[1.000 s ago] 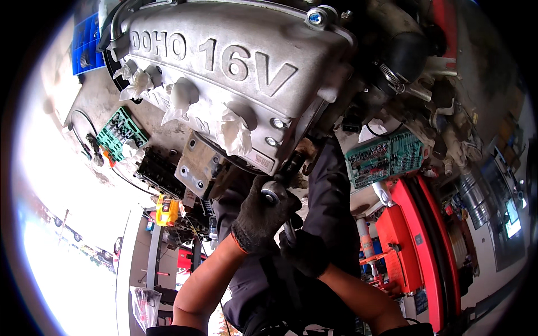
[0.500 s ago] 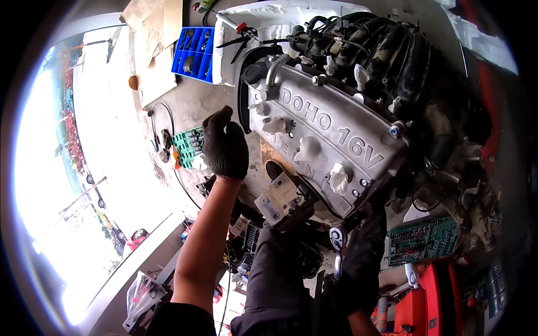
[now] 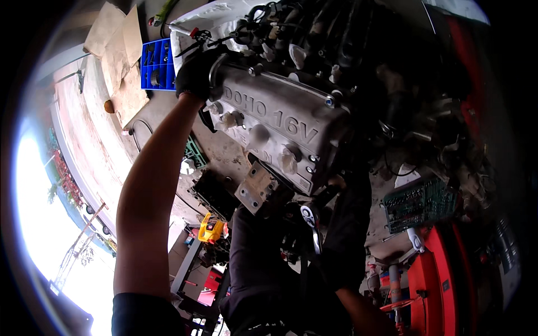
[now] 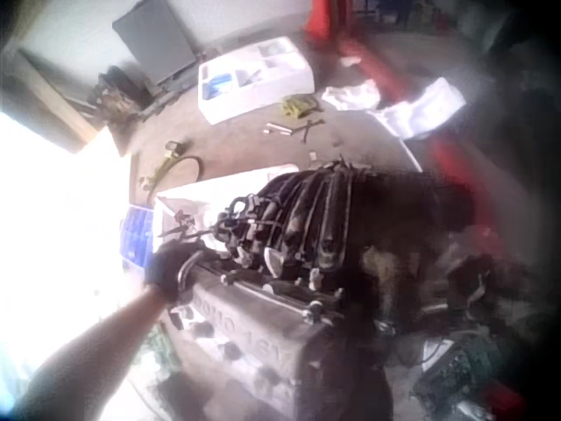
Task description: The person cleans a small mechanical part with a spray can and rag while sitting on the floor, then stands to work on a car engine block using a wrench and socket. They remove bolts from the engine and place them on a nearby surface.
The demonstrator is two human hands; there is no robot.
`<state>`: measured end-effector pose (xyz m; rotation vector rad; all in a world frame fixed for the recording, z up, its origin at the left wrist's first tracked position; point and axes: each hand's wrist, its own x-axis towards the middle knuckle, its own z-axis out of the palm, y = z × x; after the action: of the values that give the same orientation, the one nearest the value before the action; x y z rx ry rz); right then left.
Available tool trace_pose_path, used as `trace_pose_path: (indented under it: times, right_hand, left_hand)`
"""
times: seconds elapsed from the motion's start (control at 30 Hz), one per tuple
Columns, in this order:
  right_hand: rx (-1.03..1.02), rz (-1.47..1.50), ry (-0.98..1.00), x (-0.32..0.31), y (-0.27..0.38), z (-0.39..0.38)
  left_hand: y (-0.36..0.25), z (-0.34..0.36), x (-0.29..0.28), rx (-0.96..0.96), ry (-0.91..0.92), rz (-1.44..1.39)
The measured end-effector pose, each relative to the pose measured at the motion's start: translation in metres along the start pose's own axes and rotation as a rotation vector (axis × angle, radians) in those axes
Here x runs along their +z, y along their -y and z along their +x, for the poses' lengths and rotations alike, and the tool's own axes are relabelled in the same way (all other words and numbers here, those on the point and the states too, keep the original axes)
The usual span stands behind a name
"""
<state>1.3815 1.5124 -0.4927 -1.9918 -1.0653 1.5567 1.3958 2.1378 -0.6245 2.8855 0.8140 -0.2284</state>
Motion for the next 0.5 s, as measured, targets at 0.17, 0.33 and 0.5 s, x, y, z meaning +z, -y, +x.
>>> trace_pose_path:
  times: [0.17,0.33,0.5]
  right_hand:
    - [0.156,0.55,0.0,-0.024,0.033,0.018]
    - [0.146,0.487,-0.147,-0.002,0.032,0.017]
    - [0.247,0.731,-0.239,0.063,0.012,0.005]
  left_hand:
    - [0.007,-0.007,-0.009,-0.127,0.05,-0.156]
    - [-0.009,-0.003,-0.015,-0.17,0.133,-0.067]
    - [-0.006,-0.002,-0.015,-0.132,0.124,-0.05]
